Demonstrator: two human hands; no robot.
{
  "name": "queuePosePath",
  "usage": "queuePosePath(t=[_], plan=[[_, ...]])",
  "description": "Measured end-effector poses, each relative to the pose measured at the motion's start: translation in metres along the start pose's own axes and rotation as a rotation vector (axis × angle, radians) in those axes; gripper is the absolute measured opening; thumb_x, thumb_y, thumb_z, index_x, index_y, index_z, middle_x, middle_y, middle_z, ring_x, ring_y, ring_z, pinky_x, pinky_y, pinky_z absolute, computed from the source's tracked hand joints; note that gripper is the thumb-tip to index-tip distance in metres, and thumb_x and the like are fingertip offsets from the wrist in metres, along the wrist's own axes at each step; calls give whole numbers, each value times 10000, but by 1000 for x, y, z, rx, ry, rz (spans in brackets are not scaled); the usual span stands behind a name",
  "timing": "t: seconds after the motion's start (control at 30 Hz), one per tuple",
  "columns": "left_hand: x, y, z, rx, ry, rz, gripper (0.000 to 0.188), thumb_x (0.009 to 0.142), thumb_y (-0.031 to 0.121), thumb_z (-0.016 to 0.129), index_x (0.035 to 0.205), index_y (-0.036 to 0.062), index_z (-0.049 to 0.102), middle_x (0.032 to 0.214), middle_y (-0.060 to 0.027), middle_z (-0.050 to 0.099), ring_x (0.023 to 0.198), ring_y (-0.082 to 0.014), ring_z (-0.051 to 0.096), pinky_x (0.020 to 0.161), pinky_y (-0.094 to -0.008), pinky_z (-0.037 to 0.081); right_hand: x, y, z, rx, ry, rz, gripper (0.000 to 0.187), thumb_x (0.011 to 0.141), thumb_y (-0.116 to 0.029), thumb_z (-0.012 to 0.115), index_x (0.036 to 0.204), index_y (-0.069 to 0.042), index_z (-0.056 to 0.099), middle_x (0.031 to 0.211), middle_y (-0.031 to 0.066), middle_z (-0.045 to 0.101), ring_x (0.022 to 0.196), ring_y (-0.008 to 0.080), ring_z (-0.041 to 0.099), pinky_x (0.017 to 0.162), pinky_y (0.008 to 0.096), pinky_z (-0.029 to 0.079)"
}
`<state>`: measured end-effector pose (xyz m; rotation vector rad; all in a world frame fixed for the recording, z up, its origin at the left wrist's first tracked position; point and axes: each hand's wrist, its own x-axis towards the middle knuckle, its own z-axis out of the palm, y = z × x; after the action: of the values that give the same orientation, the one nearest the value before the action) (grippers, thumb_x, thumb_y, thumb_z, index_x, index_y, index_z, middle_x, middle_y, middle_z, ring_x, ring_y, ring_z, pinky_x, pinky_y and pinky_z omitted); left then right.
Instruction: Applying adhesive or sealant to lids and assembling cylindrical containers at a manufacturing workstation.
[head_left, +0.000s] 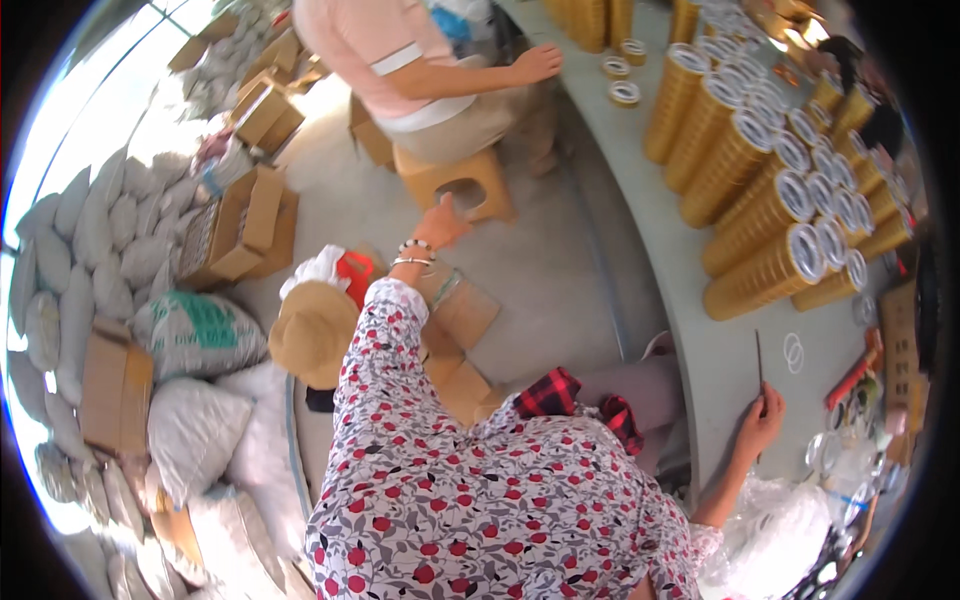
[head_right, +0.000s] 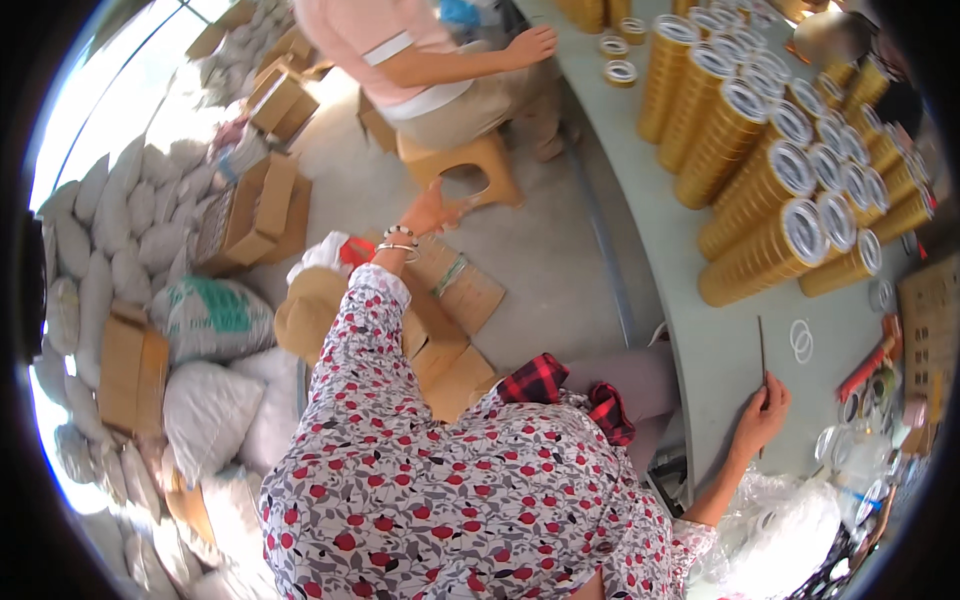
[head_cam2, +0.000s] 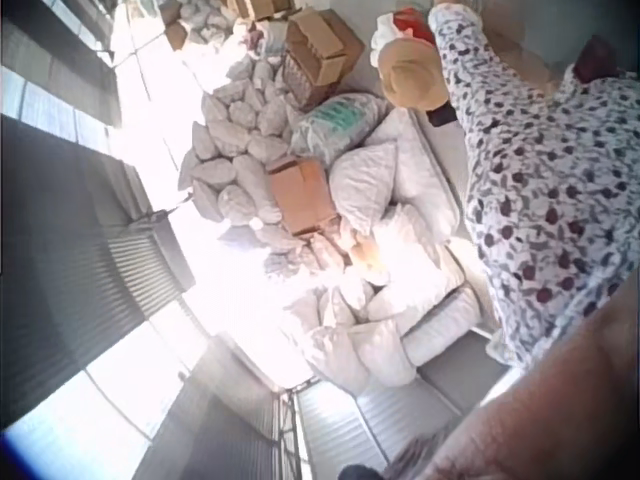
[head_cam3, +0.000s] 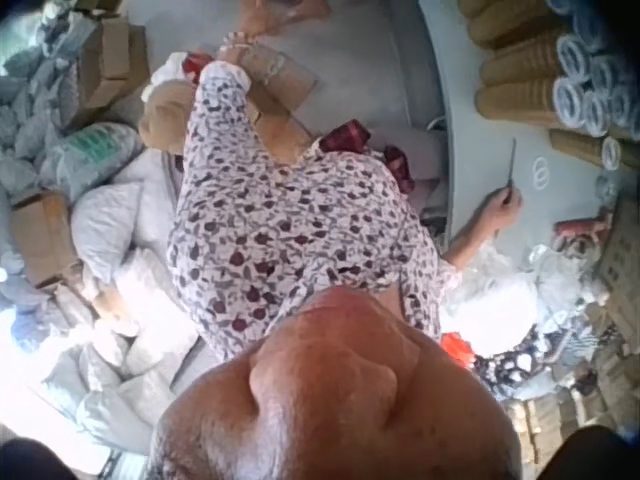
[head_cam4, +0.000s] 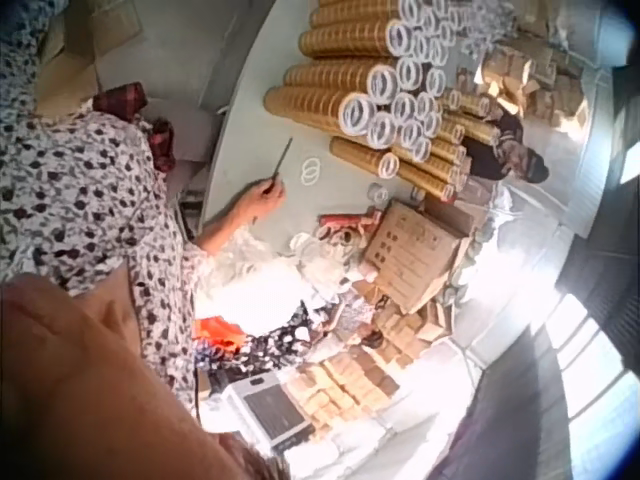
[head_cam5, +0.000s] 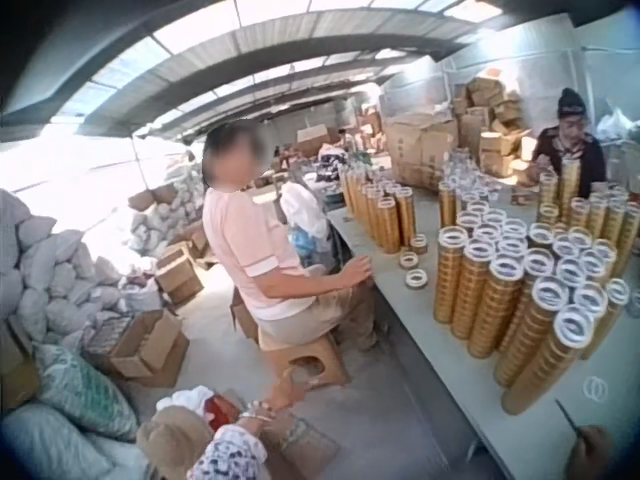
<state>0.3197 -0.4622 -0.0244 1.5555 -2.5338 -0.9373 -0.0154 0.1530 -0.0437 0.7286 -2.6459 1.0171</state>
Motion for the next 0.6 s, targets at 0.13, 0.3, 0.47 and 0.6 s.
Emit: queuePosePath(t=[0.13,0.3,0.47,0.6], plan=[[-21,-81,-38,-94,170,-128,969,776,308,810,1510,-40,281,1048,-247,696,681,-287,712,644,-414,576,2,7,0,-1,10,-23,259,982,-65,563,1205,-58,694,1181,94,636,984,251,641,833,343,512],[-67,-200,-87,107,370,-311,932,781,318,805,1474,-71,319,1013,-242,696,723,-315,714,651,-398,588,5,18,7,-44,33,-89,264,986,-96,570,1218,-68,691,1214,96,633,1060,254,629,878,349,513],[-125,-243,-47,-101,301,-535,887,797,279,807,1462,-67,333,880,-212,706,587,-265,703,501,-369,576,9,25,7,-55,25,-90,272,978,-102,574,1221,-73,692,1214,97,634,1065,261,631,890,359,512],[-155,-254,-7,-134,244,-562,874,809,243,806,1471,-63,325,878,-216,707,589,-272,706,452,-372,559,10,26,5,-70,20,-74,283,964,-96,579,1222,-76,694,1209,99,638,1067,265,633,894,364,511]])
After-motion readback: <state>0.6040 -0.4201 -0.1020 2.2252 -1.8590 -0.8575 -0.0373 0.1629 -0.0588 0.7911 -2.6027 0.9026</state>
